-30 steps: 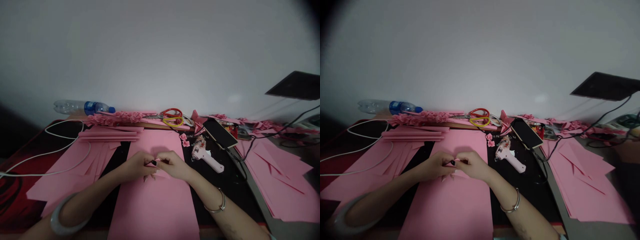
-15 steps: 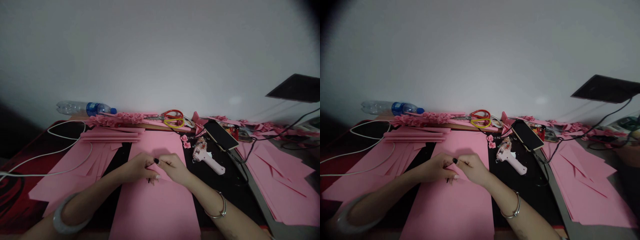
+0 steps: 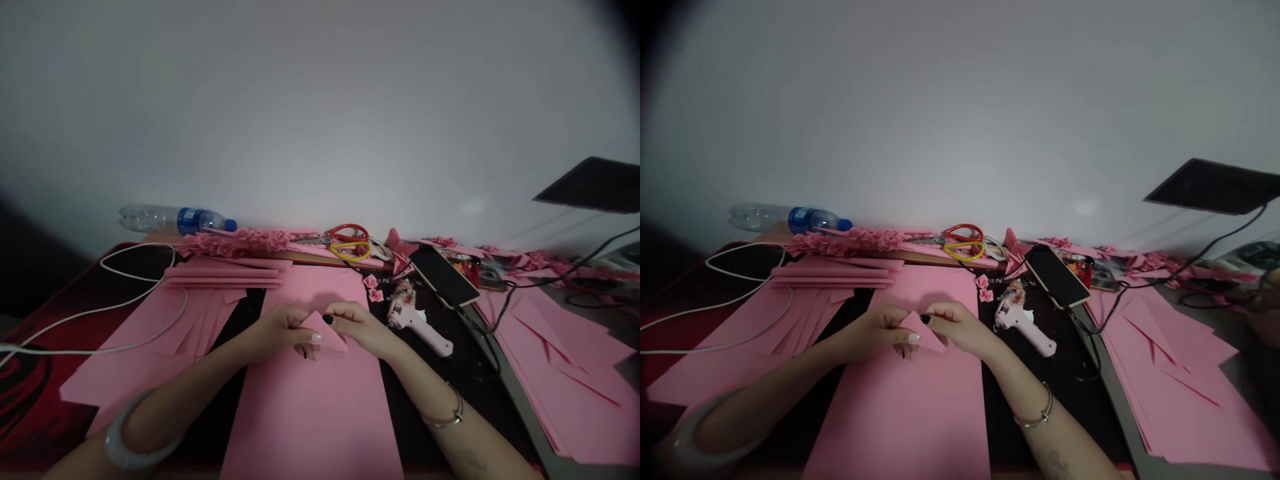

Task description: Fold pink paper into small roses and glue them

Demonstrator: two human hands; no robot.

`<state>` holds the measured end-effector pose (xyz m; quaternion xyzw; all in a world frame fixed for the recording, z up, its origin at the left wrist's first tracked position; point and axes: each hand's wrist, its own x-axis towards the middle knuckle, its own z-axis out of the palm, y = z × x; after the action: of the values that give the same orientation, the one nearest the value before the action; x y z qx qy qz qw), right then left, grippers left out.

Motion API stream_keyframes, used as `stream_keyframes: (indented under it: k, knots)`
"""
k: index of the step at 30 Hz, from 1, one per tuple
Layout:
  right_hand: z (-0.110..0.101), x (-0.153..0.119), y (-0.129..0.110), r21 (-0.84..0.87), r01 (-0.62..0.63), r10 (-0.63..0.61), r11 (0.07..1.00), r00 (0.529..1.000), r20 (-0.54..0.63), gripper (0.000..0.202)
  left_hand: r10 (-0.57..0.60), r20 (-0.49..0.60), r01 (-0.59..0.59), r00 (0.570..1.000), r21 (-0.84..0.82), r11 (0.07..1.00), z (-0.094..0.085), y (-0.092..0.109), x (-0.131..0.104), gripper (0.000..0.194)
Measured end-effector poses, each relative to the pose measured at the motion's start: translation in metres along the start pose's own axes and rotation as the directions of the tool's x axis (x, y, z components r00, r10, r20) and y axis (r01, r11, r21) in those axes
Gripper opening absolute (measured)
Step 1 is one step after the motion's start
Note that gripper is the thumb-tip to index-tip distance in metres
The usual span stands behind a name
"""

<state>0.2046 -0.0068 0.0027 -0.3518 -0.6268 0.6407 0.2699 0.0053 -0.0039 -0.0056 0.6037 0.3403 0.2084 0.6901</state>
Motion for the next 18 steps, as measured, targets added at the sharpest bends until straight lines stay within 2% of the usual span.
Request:
stream_keyframes:
  k: [6,12,14,18]
  knots:
    - [-0.0003,0.0001,0.0002,0.108,0.006,-0.004,0.994,1.0,-0.018,0.023,-0.01,0.005,0.011,1.0,-0.033,0.999,-0.0033,0.0041,-0.0014,0.022]
    - [0.0024,0.0018,0.0036,0.162,0.162,-0.146,0.973,0.983,-0.108,0.043,-0.075,0.028,0.077,0.997,-0.085,0.993,-0.0083,0.0065,-0.0034,0.025]
    - [0.0007,0.0011,0.0041,0.123,0.178,-0.166,0.976,0.981,-0.105,0.04,-0.102,0.065,0.109,0.993,-0.124,0.986,-0.009,0.0068,-0.0041,0.024]
    - [-0.0024,-0.0001,0.0038,-0.046,0.228,-0.23,0.973,0.972,-0.051,0.015,-0.116,0.128,0.138,0.985,-0.177,0.975,-0.0092,0.0091,-0.0051,0.034]
